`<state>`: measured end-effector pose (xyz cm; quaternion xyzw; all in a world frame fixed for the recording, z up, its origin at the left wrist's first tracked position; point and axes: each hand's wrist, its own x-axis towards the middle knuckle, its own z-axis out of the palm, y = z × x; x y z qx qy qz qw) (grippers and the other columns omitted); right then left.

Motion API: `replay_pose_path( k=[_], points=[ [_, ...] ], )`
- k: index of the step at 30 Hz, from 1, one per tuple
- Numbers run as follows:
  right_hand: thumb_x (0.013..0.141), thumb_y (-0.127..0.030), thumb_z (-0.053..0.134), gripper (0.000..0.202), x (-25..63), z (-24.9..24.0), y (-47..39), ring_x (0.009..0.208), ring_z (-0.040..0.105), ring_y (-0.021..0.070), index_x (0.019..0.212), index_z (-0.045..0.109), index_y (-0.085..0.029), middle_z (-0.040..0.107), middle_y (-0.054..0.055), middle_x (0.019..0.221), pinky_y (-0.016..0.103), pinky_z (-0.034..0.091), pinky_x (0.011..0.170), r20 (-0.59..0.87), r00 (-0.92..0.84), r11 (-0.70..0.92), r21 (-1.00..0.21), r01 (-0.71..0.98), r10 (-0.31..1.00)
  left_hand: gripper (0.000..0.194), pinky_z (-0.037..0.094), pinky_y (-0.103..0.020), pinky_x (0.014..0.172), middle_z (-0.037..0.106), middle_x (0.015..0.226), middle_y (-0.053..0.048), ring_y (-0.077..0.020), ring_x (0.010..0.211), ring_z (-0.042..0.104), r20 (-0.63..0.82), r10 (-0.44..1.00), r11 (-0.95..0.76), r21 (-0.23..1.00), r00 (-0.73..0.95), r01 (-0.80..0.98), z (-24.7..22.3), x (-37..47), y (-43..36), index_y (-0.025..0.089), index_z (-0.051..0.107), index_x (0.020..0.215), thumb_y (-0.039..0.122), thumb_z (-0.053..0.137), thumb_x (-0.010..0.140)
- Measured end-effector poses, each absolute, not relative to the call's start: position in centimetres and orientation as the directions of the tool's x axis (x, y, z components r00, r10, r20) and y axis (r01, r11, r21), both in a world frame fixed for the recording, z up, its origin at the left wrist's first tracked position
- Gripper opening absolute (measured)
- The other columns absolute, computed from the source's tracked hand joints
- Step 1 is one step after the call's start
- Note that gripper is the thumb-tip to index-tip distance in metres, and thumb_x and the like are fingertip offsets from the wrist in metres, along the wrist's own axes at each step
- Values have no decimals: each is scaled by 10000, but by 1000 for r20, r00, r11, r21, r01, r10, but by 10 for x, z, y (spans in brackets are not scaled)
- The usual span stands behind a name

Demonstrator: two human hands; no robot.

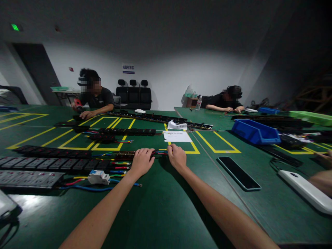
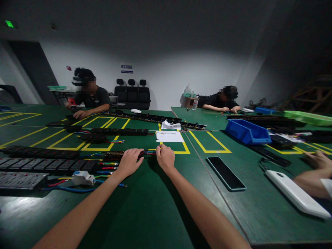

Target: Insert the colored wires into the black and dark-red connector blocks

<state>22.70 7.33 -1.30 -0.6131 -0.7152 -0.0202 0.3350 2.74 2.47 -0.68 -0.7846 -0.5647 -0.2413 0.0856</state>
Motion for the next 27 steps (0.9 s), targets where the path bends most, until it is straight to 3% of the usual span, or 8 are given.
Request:
replay_pose_path(
  k=[27],
  points=[
    [1009,-316,410,285,231,-23,82,910,627,216,1008,668,-195,703,88,961,300,449,823,624,-84,502,-534,680,777,354,410,-444,1029,671,1222,-87,-261,1157,583,480,842,-344,125,247,931,-7,28,25,213,584,1294,294,531,953]
  ],
)
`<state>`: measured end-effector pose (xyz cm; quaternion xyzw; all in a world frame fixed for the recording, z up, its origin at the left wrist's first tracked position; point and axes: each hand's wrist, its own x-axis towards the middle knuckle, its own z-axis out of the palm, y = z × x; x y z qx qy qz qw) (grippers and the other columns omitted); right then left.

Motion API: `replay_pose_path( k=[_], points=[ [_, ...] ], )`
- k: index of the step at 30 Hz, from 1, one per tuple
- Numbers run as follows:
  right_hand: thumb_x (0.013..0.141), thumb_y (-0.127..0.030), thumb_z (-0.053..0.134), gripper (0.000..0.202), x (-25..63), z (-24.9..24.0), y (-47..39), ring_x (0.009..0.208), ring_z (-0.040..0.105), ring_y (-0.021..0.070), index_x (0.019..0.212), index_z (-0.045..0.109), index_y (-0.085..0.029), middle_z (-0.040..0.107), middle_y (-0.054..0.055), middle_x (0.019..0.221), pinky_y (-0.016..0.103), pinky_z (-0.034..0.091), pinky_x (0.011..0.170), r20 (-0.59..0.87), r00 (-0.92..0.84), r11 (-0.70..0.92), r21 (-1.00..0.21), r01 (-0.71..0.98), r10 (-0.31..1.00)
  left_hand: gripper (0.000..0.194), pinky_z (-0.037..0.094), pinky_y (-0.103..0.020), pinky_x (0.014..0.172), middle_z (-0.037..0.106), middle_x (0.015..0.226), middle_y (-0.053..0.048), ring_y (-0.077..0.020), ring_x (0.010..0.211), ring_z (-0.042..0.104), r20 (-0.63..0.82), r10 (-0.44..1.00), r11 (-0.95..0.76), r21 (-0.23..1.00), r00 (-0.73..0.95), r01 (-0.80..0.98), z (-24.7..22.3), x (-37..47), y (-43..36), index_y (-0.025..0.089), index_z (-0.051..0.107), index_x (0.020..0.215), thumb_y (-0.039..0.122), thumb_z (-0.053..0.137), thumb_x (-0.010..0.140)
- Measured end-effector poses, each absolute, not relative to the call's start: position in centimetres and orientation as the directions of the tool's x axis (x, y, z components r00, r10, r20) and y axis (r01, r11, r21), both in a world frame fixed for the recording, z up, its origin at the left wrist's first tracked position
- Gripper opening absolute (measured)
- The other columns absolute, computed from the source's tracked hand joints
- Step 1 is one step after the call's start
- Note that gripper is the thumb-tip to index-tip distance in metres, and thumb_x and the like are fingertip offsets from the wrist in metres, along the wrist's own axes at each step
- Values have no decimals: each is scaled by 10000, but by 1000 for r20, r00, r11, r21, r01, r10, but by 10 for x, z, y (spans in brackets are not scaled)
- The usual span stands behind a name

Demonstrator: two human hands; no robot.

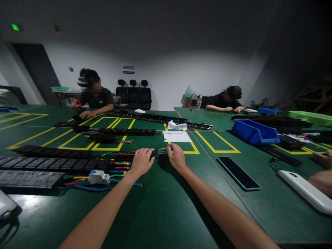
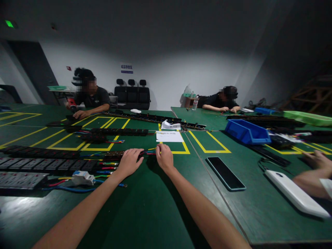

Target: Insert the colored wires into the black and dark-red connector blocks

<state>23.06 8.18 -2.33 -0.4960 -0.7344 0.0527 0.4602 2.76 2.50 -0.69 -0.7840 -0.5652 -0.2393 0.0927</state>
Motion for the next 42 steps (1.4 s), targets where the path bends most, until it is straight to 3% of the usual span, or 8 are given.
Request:
replay_pose_path(
  k=[23,32,38,42],
  points=[
    [1012,-304,420,268,231,-22,80,830,612,193,977,662,-195,687,74,918,271,413,716,606,-96,499,-542,676,789,349,419,-443,1032,674,1219,-84,-256,1153,590,482,841,-345,131,245,929,-7,28,24,220,590,1295,298,531,960],
    [1009,-344,441,351,229,-16,77,715,564,179,754,645,-217,644,50,720,265,279,597,411,-21,224,-453,863,911,350,412,-436,1028,673,1218,-90,-258,1152,586,480,843,-342,128,243,931,-7,28,26,218,590,1291,298,528,956],
    [1002,-326,423,260,230,-20,80,843,611,202,996,653,-205,682,70,920,277,413,726,571,-90,451,-532,717,816,350,408,-433,1029,671,1224,-89,-255,1153,585,480,842,-345,131,245,929,-7,28,24,220,584,1294,300,522,959],
    [982,-338,436,295,229,-20,75,883,614,221,1150,618,-177,665,93,971,312,467,797,661,-111,559,-519,646,742,351,408,-432,1028,670,1223,-89,-254,1155,585,480,843,-343,136,241,929,-7,28,25,225,582,1295,297,522,956]
  ],
)
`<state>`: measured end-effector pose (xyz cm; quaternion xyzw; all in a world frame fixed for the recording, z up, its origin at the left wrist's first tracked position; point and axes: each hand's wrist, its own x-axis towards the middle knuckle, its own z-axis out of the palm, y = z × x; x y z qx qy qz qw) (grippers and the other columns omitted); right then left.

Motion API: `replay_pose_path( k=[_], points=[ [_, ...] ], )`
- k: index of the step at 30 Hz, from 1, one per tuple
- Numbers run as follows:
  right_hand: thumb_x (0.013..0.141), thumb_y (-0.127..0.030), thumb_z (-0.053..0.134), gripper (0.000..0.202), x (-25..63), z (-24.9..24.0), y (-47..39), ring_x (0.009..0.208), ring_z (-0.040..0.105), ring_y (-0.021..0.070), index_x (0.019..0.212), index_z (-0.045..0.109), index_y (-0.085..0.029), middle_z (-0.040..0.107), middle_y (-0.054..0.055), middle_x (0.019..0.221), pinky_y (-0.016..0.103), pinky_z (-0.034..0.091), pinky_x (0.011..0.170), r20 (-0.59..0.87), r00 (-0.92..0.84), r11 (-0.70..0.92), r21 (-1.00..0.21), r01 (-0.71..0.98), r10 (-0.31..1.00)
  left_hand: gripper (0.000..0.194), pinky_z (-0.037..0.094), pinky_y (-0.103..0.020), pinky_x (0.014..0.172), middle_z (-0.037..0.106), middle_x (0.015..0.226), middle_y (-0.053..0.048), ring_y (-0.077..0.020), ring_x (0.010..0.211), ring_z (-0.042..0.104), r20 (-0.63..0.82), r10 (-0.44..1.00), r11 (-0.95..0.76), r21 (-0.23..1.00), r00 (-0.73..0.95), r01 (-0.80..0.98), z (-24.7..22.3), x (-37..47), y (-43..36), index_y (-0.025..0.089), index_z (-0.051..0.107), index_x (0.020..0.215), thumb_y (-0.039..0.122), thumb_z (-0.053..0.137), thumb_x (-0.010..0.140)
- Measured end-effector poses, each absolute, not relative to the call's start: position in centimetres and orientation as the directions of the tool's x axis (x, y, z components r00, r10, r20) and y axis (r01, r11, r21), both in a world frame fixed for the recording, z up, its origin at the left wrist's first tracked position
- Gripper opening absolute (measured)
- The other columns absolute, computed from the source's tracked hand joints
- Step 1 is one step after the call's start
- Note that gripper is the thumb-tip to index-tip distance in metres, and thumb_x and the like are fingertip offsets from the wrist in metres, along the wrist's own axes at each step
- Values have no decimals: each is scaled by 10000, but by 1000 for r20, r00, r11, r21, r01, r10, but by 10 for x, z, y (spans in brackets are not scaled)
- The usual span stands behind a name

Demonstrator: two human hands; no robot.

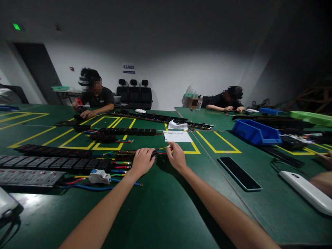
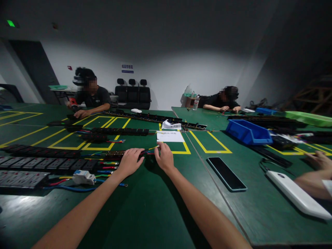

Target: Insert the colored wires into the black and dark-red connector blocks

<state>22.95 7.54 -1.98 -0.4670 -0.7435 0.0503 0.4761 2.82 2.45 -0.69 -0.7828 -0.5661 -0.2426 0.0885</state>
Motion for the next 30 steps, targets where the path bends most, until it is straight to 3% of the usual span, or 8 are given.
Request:
replay_pose_path(
  k=[7,13,20,25,30],
  points=[
    [980,-335,455,327,229,-16,70,984,614,231,1221,614,-181,669,114,1096,328,480,837,666,-157,571,-466,676,729,351,410,-445,1032,669,1226,-88,-257,1157,585,484,841,-347,137,243,928,-8,28,25,229,580,1299,307,509,964],
    [1015,-315,430,274,230,-21,77,879,601,214,989,684,-218,708,76,939,293,415,740,603,-117,445,-429,786,789,357,404,-441,1040,670,1223,-90,-257,1163,582,483,841,-345,134,242,929,-8,28,24,227,577,1306,320,518,967],
    [1020,-345,426,363,229,-21,76,761,561,213,745,631,-224,672,66,758,292,340,650,505,-116,335,-369,867,855,360,405,-437,1033,672,1216,-89,-255,1155,582,481,842,-341,124,244,932,-9,28,26,220,585,1303,319,531,960],
    [998,-316,458,241,228,-19,75,902,592,227,992,672,-206,676,85,932,310,436,791,611,-138,470,-425,773,779,368,402,-441,1036,669,1225,-89,-256,1159,578,484,840,-342,122,245,932,-10,27,26,226,582,1313,314,525,960],
    [967,-317,485,359,228,-16,70,1072,585,254,1278,598,-177,645,123,1138,373,476,951,685,-197,606,-427,671,701,419,406,-443,1018,659,1252,-75,-258,1165,573,489,832,-357,112,261,928,-10,27,26,269,546,1375,284,522,957]
  ],
)
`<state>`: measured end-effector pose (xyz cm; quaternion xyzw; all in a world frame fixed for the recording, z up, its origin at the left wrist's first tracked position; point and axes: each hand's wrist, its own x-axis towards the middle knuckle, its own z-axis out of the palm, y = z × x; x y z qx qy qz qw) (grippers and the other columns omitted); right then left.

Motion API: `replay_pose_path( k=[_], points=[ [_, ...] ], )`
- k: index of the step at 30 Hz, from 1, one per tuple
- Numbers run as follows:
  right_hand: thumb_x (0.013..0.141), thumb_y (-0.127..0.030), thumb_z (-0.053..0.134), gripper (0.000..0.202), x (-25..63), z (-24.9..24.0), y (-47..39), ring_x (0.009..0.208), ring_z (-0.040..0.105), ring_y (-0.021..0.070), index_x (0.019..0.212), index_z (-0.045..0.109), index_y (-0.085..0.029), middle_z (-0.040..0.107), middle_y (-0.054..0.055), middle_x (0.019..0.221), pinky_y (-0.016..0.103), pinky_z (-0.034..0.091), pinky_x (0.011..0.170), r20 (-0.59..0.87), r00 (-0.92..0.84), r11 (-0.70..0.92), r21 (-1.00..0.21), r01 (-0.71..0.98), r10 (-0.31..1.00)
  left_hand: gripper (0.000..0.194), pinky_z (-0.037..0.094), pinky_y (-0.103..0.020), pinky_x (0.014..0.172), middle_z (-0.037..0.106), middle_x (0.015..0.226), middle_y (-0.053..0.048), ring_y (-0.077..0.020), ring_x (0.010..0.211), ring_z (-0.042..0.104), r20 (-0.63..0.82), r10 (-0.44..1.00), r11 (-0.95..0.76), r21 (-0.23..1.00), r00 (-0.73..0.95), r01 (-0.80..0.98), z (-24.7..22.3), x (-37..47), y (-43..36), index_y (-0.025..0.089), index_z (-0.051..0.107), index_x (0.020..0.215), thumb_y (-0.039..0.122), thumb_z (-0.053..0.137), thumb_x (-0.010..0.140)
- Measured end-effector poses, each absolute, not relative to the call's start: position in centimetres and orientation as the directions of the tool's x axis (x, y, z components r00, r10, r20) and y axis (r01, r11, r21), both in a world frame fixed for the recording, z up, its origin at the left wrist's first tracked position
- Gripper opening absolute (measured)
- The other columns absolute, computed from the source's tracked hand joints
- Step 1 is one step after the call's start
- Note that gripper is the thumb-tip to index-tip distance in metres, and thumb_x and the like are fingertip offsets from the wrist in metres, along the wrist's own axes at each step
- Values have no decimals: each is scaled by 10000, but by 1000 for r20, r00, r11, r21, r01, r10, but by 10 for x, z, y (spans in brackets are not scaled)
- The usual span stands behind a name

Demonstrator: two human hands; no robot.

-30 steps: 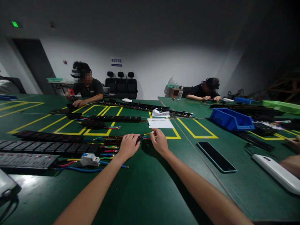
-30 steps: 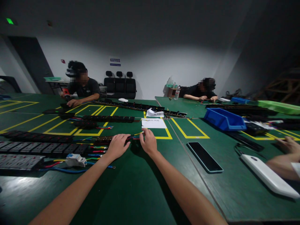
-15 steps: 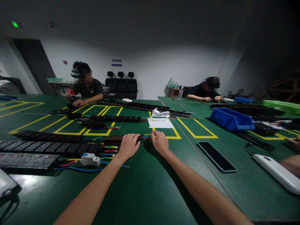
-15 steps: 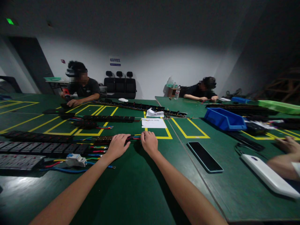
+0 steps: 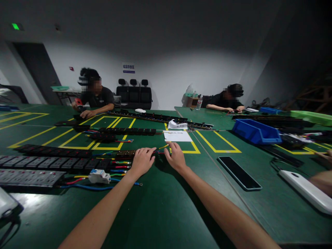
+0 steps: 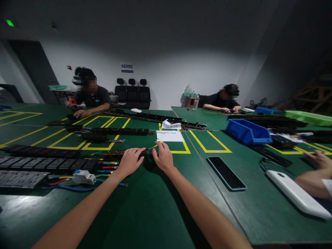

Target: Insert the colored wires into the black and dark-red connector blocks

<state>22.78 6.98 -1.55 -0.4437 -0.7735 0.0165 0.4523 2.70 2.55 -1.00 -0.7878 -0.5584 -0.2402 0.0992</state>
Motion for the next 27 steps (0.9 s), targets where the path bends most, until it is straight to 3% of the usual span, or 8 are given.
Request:
replay_pose_path(
  k=[7,15,21,24,27],
  points=[
    [941,-312,521,493,228,-12,65,1221,538,273,1425,504,-216,588,129,1315,427,448,1049,695,-289,677,-380,631,659,403,404,-449,1022,661,1251,-81,-264,1173,572,484,838,-350,119,254,929,-11,27,27,274,574,1343,270,531,943],
    [1021,-312,418,310,228,-21,76,995,572,257,1147,680,-205,669,118,1038,373,442,911,654,-201,526,-350,775,730,384,403,-444,1029,665,1241,-84,-264,1168,582,490,833,-354,115,257,928,-11,27,27,251,577,1328,295,540,949],
    [1054,-327,369,421,229,-21,76,746,547,213,776,666,-220,660,83,763,323,385,741,581,-215,434,-268,860,785,490,406,-459,1040,657,1260,-129,-286,1174,584,489,842,-320,109,230,941,-12,27,27,178,480,1423,336,510,960],
    [1057,-342,362,425,228,-21,75,716,538,197,776,656,-222,650,70,743,303,377,699,577,-209,425,-268,865,790,465,406,-461,1042,655,1268,-125,-285,1179,584,493,838,-327,114,232,938,-13,27,27,182,498,1402,335,507,963],
    [1048,-347,388,352,228,-21,75,828,574,212,928,692,-217,657,81,856,301,409,746,609,-191,458,-319,830,770,408,404,-457,1047,658,1266,-112,-276,1183,581,498,834,-340,122,238,933,-12,27,27,194,540,1349,329,505,966]
  ],
)
